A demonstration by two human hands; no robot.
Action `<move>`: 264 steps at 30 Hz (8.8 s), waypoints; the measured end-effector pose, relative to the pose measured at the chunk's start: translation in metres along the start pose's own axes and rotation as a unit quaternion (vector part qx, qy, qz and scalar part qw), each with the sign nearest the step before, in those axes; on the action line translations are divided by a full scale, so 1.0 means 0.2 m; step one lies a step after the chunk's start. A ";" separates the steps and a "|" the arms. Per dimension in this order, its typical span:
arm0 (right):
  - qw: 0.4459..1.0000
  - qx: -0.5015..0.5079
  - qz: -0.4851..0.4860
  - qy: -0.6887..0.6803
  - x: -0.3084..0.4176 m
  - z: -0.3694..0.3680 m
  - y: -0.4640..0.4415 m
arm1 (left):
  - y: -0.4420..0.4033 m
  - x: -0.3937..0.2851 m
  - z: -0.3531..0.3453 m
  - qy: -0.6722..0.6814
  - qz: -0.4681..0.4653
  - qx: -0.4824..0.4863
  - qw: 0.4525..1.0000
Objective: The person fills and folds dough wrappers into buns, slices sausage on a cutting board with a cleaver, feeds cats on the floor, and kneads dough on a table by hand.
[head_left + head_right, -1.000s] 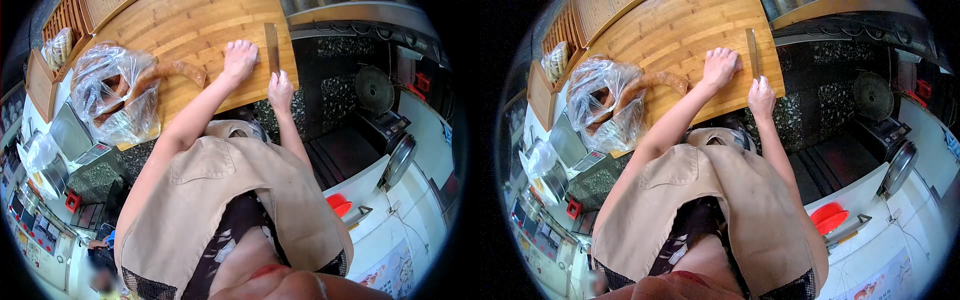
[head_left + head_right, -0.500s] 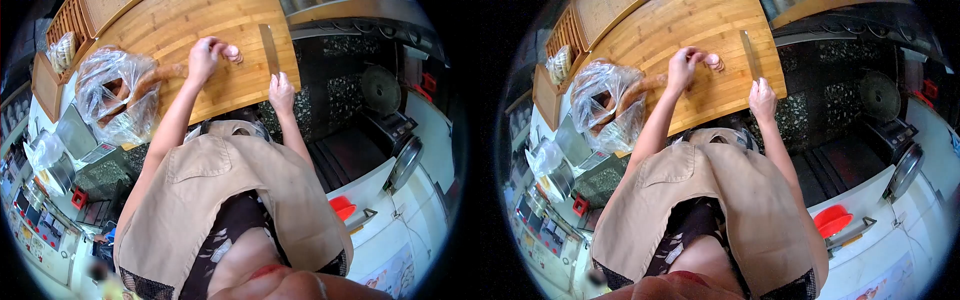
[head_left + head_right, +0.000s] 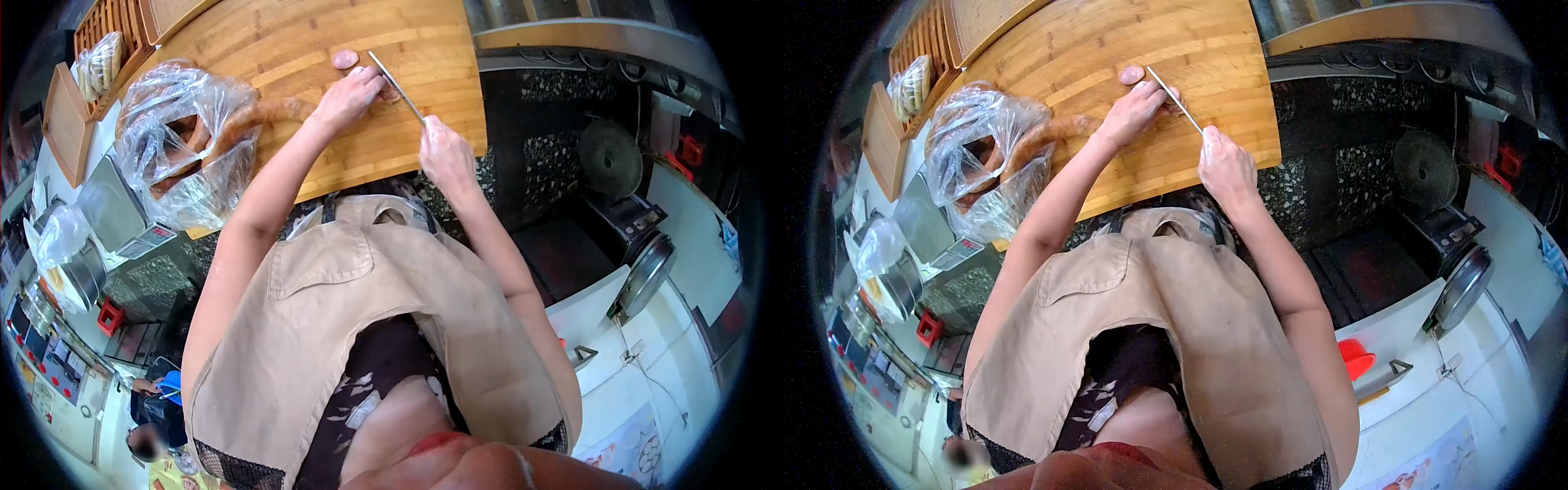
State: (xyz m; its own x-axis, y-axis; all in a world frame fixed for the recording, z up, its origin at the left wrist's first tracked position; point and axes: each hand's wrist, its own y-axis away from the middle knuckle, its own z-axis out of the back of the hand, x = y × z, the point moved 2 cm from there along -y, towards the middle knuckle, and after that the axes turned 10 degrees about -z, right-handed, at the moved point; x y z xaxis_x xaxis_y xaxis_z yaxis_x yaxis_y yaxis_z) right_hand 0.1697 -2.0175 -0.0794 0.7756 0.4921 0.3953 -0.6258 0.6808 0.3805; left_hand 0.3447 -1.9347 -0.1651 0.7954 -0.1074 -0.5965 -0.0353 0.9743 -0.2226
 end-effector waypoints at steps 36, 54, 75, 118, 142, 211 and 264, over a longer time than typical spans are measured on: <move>0.988 -0.082 -0.021 -0.127 -0.01 -0.30 -0.20 | 0.04 0.05 0.00 -0.050 -0.095 0.052 0.993; 0.991 -0.063 -0.058 -0.105 0.04 -0.20 -0.02 | 0.05 0.08 0.02 -0.018 -0.031 0.097 0.995; 0.986 0.020 -0.138 -0.095 0.08 -0.33 -0.07 | 0.07 0.16 0.01 -0.066 -0.125 0.073 0.987; 0.973 -0.217 0.070 -0.023 -0.27 -0.20 0.16 | -0.07 0.06 0.11 0.025 0.147 -0.181 0.972; 0.950 -0.005 -0.100 -0.297 0.29 -0.27 -0.07 | -0.21 0.04 -0.05 0.290 0.275 -0.505 0.765; 0.587 0.579 0.548 -0.138 3.56 -3.15 4.01 | 5.85 -1.72 1.07 0.325 -0.059 -0.944 0.012; 0.199 0.518 -0.285 -0.781 7.45 -6.29 4.84 | 9.71 0.74 3.83 0.038 0.105 -0.421 0.900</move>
State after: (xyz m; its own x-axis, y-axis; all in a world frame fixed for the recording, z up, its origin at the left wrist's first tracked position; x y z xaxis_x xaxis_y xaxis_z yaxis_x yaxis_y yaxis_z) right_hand 0.8226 0.0572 -0.1736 0.2796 -0.8255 -0.4903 -0.7810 -0.4925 0.3840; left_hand 0.8565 0.0926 -0.0952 0.6755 0.0173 -0.7372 -0.6515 0.4822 -0.5857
